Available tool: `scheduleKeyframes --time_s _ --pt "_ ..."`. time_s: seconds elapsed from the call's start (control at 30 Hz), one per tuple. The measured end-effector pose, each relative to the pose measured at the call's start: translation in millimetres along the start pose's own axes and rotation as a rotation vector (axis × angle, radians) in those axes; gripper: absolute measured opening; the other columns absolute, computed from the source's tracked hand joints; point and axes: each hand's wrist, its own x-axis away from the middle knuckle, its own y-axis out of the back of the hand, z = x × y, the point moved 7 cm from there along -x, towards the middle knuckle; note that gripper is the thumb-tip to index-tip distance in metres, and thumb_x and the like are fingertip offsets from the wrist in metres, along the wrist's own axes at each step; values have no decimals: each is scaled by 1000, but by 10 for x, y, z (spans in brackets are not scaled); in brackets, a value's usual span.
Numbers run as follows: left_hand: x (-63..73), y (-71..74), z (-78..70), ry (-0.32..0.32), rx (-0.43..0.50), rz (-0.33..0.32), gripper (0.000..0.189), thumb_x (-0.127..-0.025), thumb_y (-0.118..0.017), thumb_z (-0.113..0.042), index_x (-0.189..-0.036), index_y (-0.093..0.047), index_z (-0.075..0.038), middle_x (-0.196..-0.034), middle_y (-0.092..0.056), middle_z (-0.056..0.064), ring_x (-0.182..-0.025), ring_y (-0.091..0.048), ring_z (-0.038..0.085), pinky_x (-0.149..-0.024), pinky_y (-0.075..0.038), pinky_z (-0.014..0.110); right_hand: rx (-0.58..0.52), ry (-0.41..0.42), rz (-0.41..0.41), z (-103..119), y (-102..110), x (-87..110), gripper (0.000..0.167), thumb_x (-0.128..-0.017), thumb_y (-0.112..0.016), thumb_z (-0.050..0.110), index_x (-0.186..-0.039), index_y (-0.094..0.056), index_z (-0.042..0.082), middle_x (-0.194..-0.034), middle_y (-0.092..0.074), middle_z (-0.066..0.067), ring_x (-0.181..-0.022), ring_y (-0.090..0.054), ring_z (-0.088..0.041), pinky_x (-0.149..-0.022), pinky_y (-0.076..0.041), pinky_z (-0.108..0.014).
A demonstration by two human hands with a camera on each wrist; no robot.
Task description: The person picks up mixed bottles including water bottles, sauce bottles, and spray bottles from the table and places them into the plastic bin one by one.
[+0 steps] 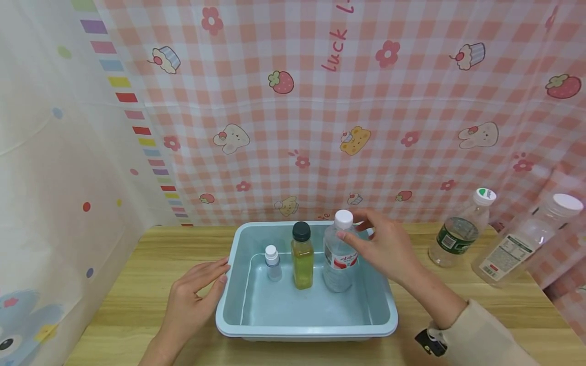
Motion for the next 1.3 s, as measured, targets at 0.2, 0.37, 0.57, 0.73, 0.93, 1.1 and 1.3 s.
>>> scheduleKeyframes --time_s 0.2,0.37,0.57,0.73,0.93,1.1,1.3 --pt "2 -5 -6 -23 -7 -12 26 -79 -80 5 -105 -82 -1 -115 -78 9 -97 -75 26 -83 -63 38 -7 -11 -2 34 66 7 49 -97 -77 33 -135 -65 5 -117 -72 -13 -103 -69 -29 -80 -59 -44" --pt "-3 -1 -3 -17 2 -10 26 -80 -80 5 -105 -82 0 -115 -78 9 -97 -75 26 -83 -63 39 -4 19 -38 90 154 28 45 -97 -77 32 -132 -65 6 -120 -71 -13 -104 -69 -29 -79 -59 -36" --pt "-8 -5 -5 -1 6 1 24 -81 -79 4 -105 -82 0 -114 -78 9 -97 -75 27 -86 -62 34 0 49 -73 103 289 80 43 -98 -77 28 -134 -64 7 -123 -72 -13 -105 -70 -30 -78 -57 -27" --pt "-15 -8 -3 -10 6 1 24 -81 -79 4 -105 -82 1 -114 -78 10 -97 -75 27 -86 -62 35 16 66 -127 52 418 137 44 -97 -78 23 -135 -65 5 -123 -72 -15 -101 -71 -33 -78 -51 -12" --pt "-19 -6 -7 -29 2 -12 25 -79 -80 5 -104 -82 1 -113 -78 10 -96 -75 28 -83 -63 41 54 60 -153 -89 539 186 45 -96 -78 21 -136 -65 7 -123 -72 -19 -101 -70 -38 -80 -47 -13" --pt "-4 -5 4 -30 3 -16 25 -79 -80 6 -104 -82 1 -113 -78 10 -96 -75 29 -84 -63 41 81 39 -158 -228 660 232 51 -95 -80 22 -140 -63 8 -127 -69 -24 -102 -69 -48 -79 -45 -17" --pt "11 -8 4 -33 17 -21 26 -79 -80 6 -104 -82 1 -114 -78 10 -96 -75 29 -86 -62 37 106 132 -226 -341 819 283 55 -89 -82 15 -140 -62 5 -132 -66 -25 -105 -64 -43 -81 -38 -19"
